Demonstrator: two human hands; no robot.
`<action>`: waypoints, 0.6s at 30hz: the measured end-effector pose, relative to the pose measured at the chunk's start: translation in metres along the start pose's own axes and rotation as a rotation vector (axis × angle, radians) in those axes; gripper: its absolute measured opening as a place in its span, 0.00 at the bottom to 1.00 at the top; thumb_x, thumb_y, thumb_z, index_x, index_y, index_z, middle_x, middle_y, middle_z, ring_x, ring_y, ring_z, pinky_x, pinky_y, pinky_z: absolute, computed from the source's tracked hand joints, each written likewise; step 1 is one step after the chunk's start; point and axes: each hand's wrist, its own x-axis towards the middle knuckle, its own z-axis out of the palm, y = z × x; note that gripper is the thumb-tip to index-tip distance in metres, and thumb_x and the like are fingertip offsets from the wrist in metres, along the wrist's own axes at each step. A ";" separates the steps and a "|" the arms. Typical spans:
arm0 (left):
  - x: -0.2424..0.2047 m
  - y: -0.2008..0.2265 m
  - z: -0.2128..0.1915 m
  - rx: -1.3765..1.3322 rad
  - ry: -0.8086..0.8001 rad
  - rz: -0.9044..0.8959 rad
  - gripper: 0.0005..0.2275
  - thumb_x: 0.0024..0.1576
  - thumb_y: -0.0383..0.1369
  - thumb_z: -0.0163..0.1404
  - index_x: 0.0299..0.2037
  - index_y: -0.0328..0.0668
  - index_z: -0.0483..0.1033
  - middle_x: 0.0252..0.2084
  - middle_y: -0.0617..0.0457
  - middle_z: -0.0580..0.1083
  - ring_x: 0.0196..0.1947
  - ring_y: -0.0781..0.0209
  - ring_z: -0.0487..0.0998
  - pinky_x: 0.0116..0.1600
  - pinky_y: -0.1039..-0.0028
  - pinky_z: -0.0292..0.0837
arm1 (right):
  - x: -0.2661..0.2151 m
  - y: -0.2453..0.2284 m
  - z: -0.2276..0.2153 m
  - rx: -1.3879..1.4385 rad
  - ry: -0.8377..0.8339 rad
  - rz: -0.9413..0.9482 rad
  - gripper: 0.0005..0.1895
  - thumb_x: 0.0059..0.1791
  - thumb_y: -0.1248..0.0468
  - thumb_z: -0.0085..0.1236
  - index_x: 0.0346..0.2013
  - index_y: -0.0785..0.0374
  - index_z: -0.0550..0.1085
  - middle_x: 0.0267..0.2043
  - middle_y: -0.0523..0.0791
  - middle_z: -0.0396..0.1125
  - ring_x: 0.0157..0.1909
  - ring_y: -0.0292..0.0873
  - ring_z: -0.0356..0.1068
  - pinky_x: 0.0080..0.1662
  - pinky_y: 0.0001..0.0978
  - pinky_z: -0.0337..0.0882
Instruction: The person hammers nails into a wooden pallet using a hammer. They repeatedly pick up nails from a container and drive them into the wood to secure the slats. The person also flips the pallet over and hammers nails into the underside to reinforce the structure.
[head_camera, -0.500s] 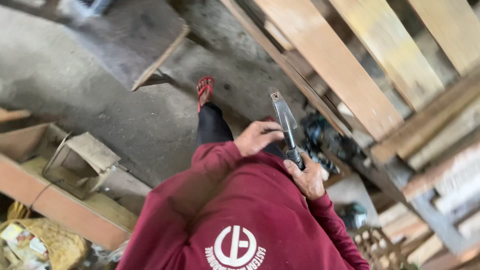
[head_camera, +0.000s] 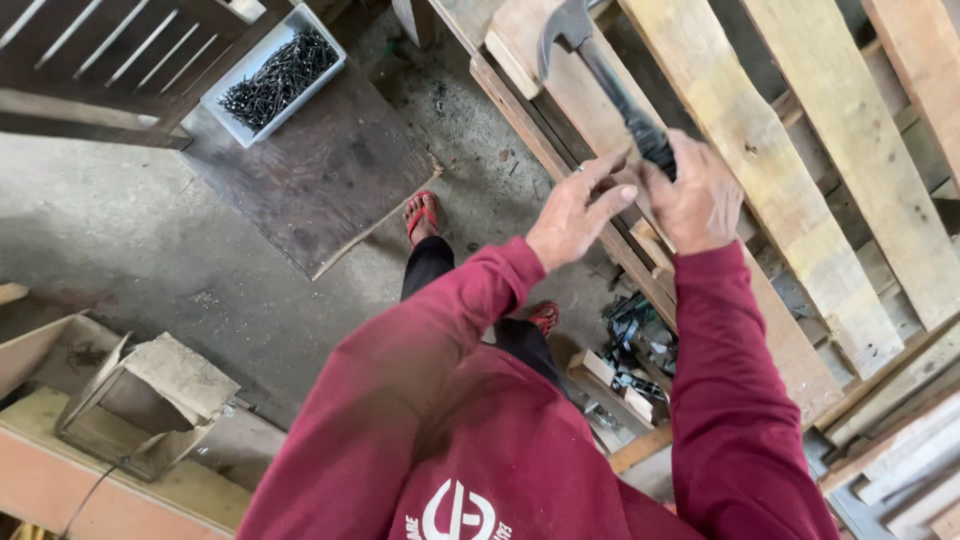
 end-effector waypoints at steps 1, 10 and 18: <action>0.013 -0.003 -0.016 -0.002 -0.023 -0.033 0.24 0.64 0.41 0.51 0.66 0.35 0.67 0.59 0.41 0.75 0.57 0.56 0.77 0.61 0.68 0.73 | 0.011 0.000 0.004 0.036 -0.030 0.126 0.22 0.53 0.58 0.67 0.58 0.64 0.75 0.49 0.53 0.71 0.48 0.57 0.72 0.49 0.46 0.71; 0.018 -0.053 -0.117 -0.078 0.163 -0.287 0.15 0.63 0.36 0.52 0.55 0.35 0.77 0.45 0.44 0.80 0.44 0.61 0.79 0.51 0.69 0.75 | 0.043 -0.129 0.044 0.405 0.064 0.083 0.15 0.56 0.67 0.60 0.57 0.64 0.73 0.58 0.53 0.66 0.62 0.56 0.66 0.64 0.48 0.67; -0.007 -0.145 -0.232 -0.139 0.923 -0.256 0.11 0.63 0.25 0.46 0.52 0.32 0.79 0.45 0.48 0.79 0.45 0.65 0.78 0.52 0.72 0.74 | 0.159 -0.229 0.214 0.804 -0.416 -0.094 0.07 0.54 0.67 0.58 0.46 0.63 0.78 0.39 0.49 0.71 0.42 0.48 0.74 0.46 0.36 0.73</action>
